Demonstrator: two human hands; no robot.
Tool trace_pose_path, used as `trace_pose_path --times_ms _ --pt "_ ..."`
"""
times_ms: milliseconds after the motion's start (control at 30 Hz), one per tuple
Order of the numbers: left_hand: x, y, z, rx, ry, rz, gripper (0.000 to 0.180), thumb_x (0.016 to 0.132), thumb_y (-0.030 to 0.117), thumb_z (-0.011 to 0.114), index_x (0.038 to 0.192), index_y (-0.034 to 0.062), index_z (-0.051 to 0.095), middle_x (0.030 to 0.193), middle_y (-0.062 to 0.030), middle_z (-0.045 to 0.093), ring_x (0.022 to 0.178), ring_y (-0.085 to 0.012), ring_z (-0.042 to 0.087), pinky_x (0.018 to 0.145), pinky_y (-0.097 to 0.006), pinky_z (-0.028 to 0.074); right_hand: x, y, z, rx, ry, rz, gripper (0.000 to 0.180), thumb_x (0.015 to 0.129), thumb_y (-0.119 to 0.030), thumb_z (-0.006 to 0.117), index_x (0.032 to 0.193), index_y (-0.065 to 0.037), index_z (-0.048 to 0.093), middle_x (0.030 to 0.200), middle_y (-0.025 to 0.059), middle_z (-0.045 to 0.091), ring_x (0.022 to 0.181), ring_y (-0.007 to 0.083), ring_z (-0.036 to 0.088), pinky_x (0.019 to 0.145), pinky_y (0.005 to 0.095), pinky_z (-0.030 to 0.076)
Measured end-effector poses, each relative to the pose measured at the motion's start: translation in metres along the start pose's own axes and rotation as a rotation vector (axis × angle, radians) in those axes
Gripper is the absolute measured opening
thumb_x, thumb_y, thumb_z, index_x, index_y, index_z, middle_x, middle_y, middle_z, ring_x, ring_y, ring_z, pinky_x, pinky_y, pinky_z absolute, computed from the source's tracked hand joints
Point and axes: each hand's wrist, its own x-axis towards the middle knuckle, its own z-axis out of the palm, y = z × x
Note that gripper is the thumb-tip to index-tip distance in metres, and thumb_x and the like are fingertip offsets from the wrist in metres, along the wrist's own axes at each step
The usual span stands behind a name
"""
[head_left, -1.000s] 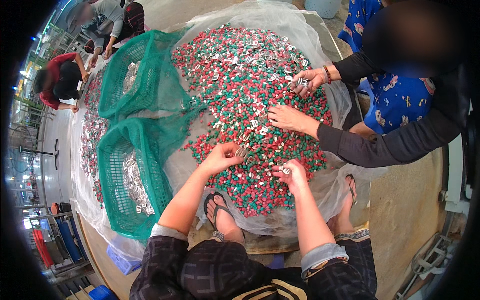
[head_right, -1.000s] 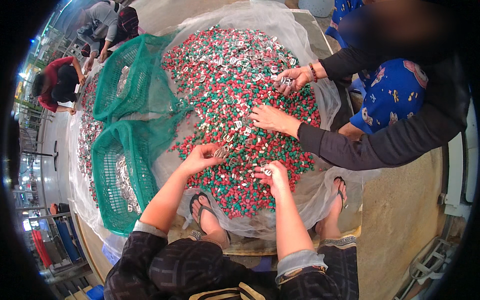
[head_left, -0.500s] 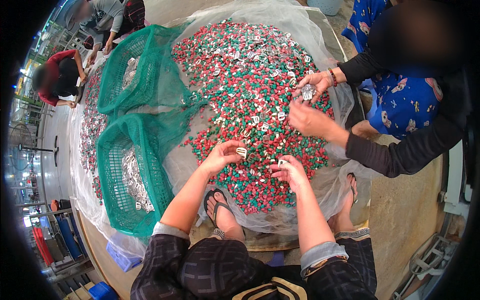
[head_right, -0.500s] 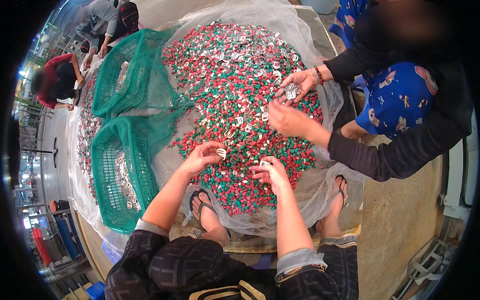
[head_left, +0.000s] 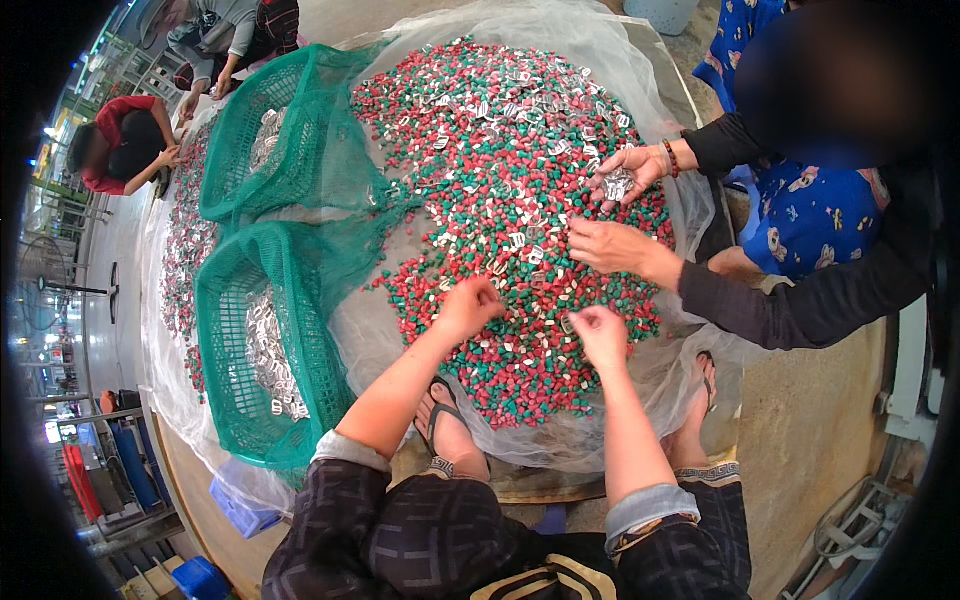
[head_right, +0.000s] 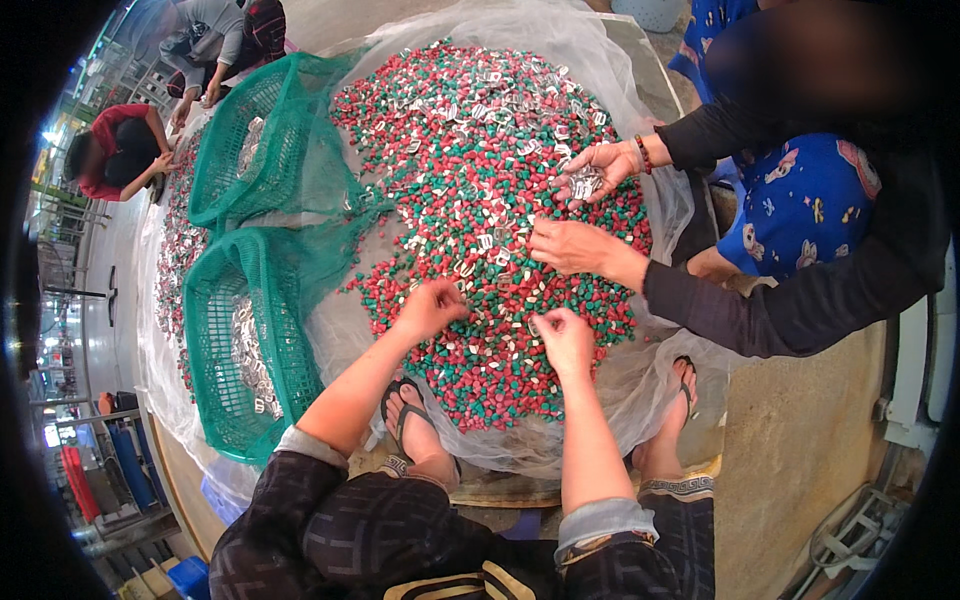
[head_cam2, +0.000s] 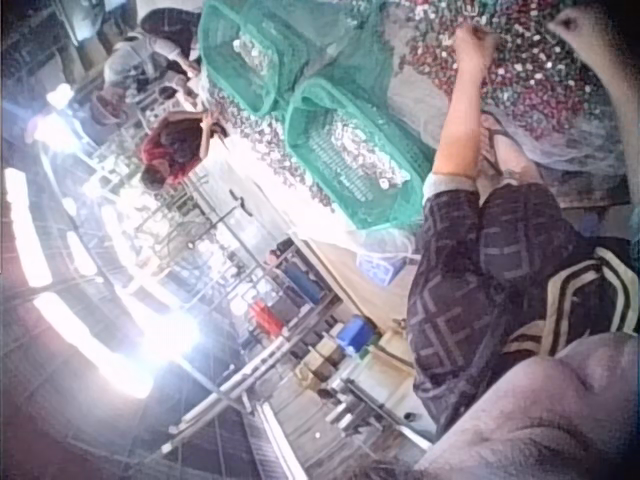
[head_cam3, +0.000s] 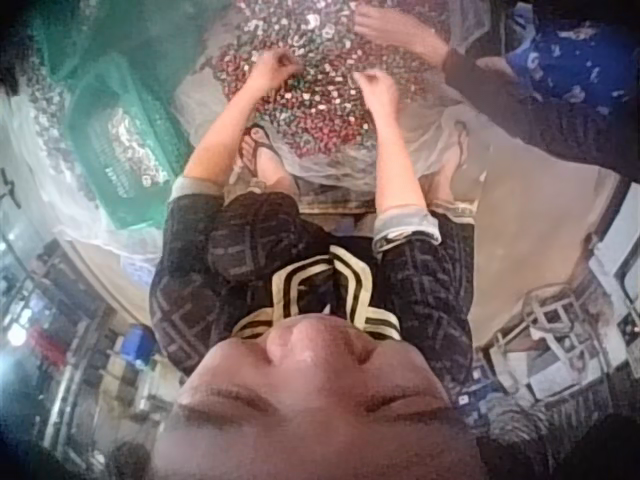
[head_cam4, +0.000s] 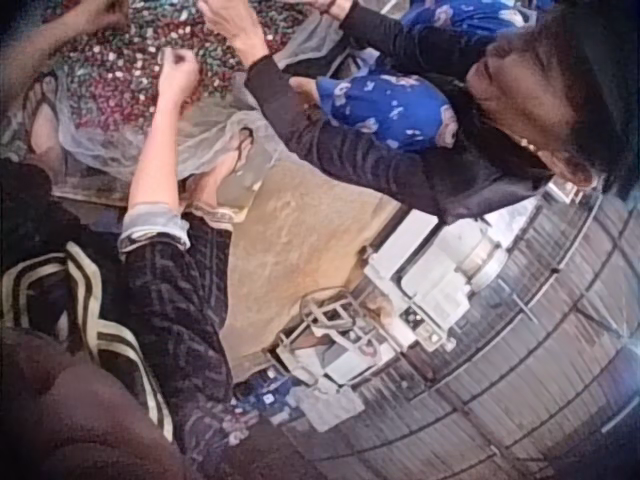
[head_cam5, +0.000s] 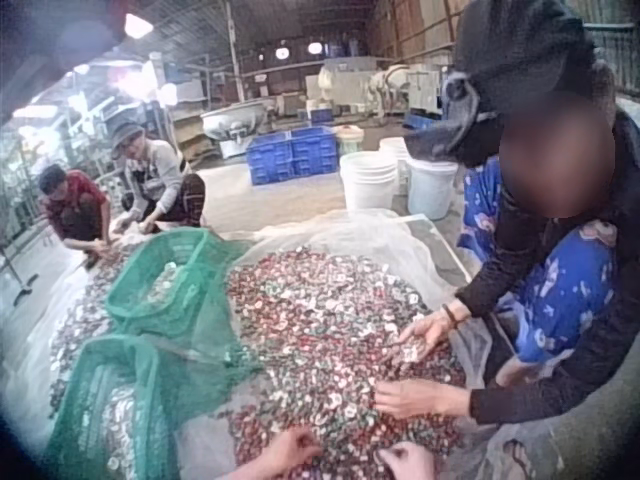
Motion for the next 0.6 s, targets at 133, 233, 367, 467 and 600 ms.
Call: trace_pose_path --times_ms 133,233,367,467,600 --pt "0.017 -0.003 -0.017 0.302 0.122 0.013 0.023 0.071 0.012 0.069 0.093 0.0068 0.063 0.073 -0.0091 0.064 0.070 -0.0225 0.063 0.065 -0.036 0.049 -0.018 -0.019 0.016 -0.424 -0.091 -0.030 0.040 0.075 -0.027 0.067 0.113 -0.021 0.057 0.086 0.0116 0.063 0.084 0.0314 0.061 0.069 0.0429 0.050" --pt "0.019 -0.012 -0.009 0.399 0.139 0.110 0.023 0.070 0.014 0.070 0.092 0.0079 0.063 0.074 -0.0102 0.064 0.071 -0.0257 0.063 0.066 -0.038 0.050 -0.023 -0.011 0.023 -0.531 -0.023 -0.108 0.042 0.075 -0.024 0.068 0.114 -0.021 0.054 0.093 0.0107 0.063 0.085 0.0300 0.061 0.070 0.0428 0.050" --pt "0.014 -0.010 -0.009 0.345 0.080 0.068 0.024 0.069 0.015 0.071 0.089 0.0066 0.061 0.072 -0.0090 0.063 0.069 -0.0240 0.063 0.064 -0.036 0.048 -0.019 -0.010 0.017 -0.407 -0.013 -0.033 0.025 0.073 -0.023 0.070 0.096 -0.015 0.061 0.083 0.0093 0.064 0.077 0.0290 0.062 0.065 0.0403 0.049" --pt "0.008 -0.009 -0.015 0.203 0.061 0.018 0.025 0.070 0.016 0.072 0.088 0.0050 0.060 0.070 -0.0069 0.063 0.067 -0.0185 0.062 0.060 -0.032 0.047 -0.012 -0.017 0.008 -0.205 -0.015 0.116 0.015 0.075 -0.021 0.069 0.080 -0.009 0.063 0.073 0.0081 0.064 0.070 0.0223 0.063 0.061 0.0359 0.048" --pt "0.002 0.002 -0.021 -0.064 -0.057 -0.085 0.024 0.072 0.015 0.072 0.090 0.0023 0.061 0.071 -0.0046 0.063 0.068 -0.0103 0.060 0.060 -0.026 0.046 -0.005 -0.005 0.018 0.618 -0.098 0.231 0.015 0.081 -0.017 0.064 0.076 -0.005 0.058 0.075 0.0080 0.064 0.067 0.0146 0.061 0.056 0.0297 0.050"
